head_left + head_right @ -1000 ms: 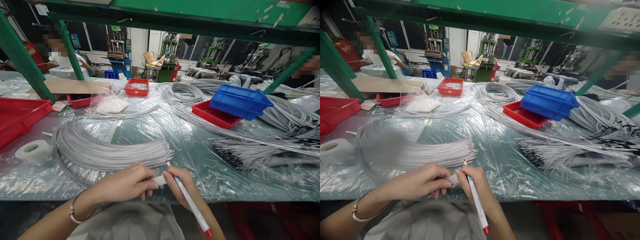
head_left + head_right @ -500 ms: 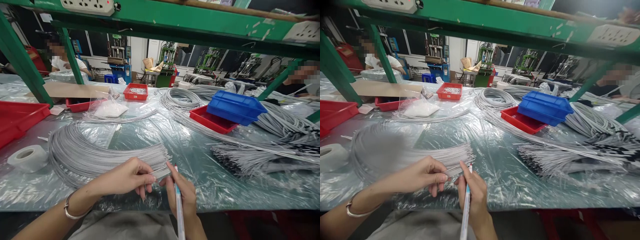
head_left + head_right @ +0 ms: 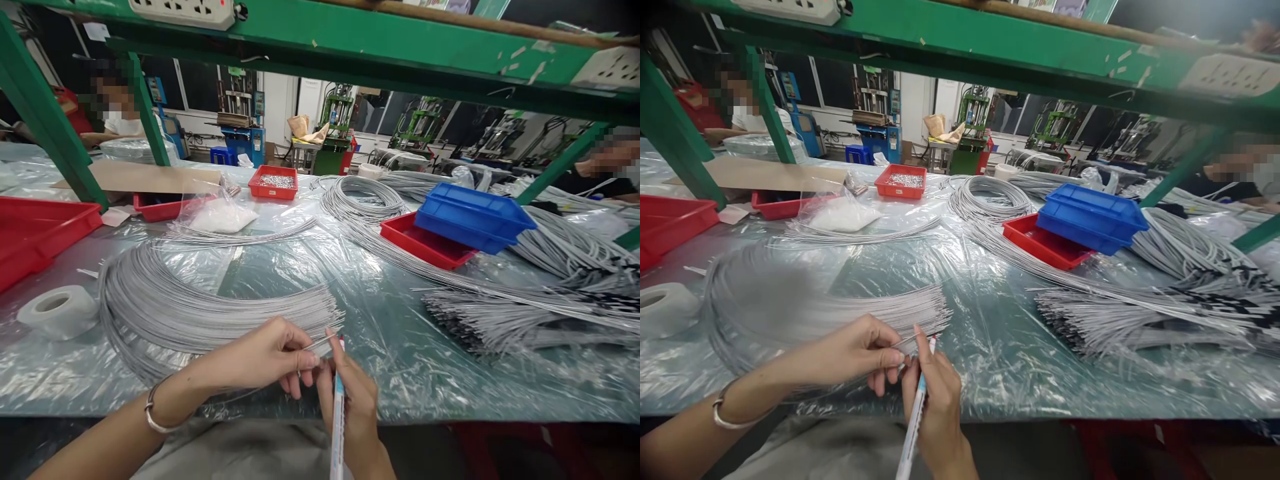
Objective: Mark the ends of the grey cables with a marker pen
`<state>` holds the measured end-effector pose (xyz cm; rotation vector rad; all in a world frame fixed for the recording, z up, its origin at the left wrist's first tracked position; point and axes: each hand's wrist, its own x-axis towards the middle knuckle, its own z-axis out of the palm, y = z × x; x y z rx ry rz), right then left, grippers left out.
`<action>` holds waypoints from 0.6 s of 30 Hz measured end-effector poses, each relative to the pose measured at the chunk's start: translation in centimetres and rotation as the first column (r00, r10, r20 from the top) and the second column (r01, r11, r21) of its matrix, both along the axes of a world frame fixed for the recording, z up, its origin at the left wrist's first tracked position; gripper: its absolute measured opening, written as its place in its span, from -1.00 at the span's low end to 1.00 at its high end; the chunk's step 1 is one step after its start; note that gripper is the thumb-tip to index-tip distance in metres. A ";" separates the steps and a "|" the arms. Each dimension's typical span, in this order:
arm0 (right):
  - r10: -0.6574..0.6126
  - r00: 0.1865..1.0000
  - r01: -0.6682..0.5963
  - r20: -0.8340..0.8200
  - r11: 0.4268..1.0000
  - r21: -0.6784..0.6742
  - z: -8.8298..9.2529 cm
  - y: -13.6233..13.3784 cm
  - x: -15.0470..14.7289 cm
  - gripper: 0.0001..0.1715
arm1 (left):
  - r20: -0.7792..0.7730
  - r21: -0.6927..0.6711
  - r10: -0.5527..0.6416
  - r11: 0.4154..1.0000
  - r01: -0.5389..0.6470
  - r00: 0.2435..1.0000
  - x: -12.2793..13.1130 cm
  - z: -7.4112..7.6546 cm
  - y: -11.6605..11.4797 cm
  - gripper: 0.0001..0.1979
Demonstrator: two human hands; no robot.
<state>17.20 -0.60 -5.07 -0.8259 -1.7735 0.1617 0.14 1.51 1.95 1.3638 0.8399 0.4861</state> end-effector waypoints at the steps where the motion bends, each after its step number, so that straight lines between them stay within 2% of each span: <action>1: 0.005 1.000 -0.005 -0.011 1.000 -0.010 0.2 0.1 0.2 -0.22 | 0.001 -0.001 0.006 1.000 -0.006 1.000 0.0 0.0 -0.1 -0.56; 5: 0.032 0.999 -0.034 -0.037 0.998 -0.056 1.3 0.4 1.4 -0.21 | -0.025 -0.007 0.010 1.000 -0.010 1.000 -0.1 0.2 -0.1 -0.56; 10: 0.103 0.989 -0.098 0.103 0.994 -0.052 1.4 0.4 1.6 -0.31 | -0.036 0.010 -0.008 1.000 0.009 0.999 -0.2 0.4 0.1 -0.54; 12: 0.093 0.994 -0.089 0.059 0.994 -0.065 1.2 0.3 1.5 -0.33 | -0.033 0.001 -0.014 1.000 0.014 0.999 -0.2 0.4 0.1 -0.56; 14: 0.122 0.992 -0.126 -0.037 0.981 -0.147 1.4 0.3 1.6 -0.49 | -0.033 -0.010 -0.035 0.999 0.035 0.999 -0.2 0.5 0.0 -0.59; 16: 0.212 0.971 -0.238 -0.113 0.920 -0.311 1.9 0.4 1.9 -0.84 | -0.051 -0.013 -0.068 0.998 0.068 0.996 -0.2 0.7 -0.1 -0.64; 17: 0.261 0.957 -0.289 -0.125 0.869 -0.401 2.2 0.4 1.9 -0.80 | -0.069 -0.014 -0.088 0.996 0.087 0.994 -0.1 0.8 -0.2 -0.67; 18: 0.301 0.946 -0.321 -0.121 0.816 -0.480 2.6 0.5 2.0 -0.66 | -0.092 -0.009 -0.107 0.994 0.106 0.990 0.0 0.8 -0.2 -0.69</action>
